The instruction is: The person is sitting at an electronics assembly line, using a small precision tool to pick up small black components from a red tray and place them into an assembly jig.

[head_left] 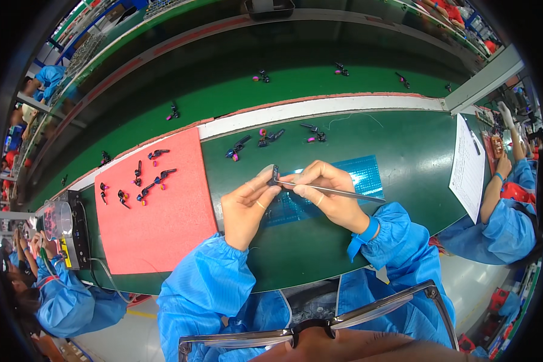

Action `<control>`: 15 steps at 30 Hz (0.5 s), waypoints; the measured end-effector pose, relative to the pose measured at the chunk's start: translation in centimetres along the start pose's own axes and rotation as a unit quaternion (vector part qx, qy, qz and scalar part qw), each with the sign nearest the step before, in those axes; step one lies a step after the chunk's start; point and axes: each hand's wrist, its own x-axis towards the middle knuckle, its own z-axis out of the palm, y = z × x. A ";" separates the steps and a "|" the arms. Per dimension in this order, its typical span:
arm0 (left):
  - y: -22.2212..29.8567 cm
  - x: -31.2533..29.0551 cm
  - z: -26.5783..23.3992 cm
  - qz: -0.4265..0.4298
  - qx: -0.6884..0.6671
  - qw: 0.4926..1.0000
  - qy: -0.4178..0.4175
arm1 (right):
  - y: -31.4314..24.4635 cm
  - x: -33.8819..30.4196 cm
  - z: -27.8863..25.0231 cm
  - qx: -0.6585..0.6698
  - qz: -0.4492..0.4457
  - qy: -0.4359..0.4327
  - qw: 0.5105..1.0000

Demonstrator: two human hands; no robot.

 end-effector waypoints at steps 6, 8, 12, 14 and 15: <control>0.2 0.9 -0.7 -0.023 -0.004 0.998 0.063 | -0.5 0.1 -0.7 -0.026 0.087 0.035 0.995; 0.3 1.1 -0.7 -0.040 -0.010 0.997 0.068 | 0.0 0.2 -0.7 -0.079 0.146 0.029 0.986; 0.4 1.1 -0.8 -0.042 0.002 0.997 0.066 | 0.7 0.1 -0.5 -0.139 0.128 0.032 0.982; 0.3 1.0 -0.9 -0.043 -0.004 0.997 0.061 | 0.6 0.2 -0.4 -0.153 0.138 0.033 0.978; 0.3 1.0 -0.9 -0.043 -0.005 0.997 0.062 | 0.6 0.2 -0.4 -0.153 0.138 0.033 0.978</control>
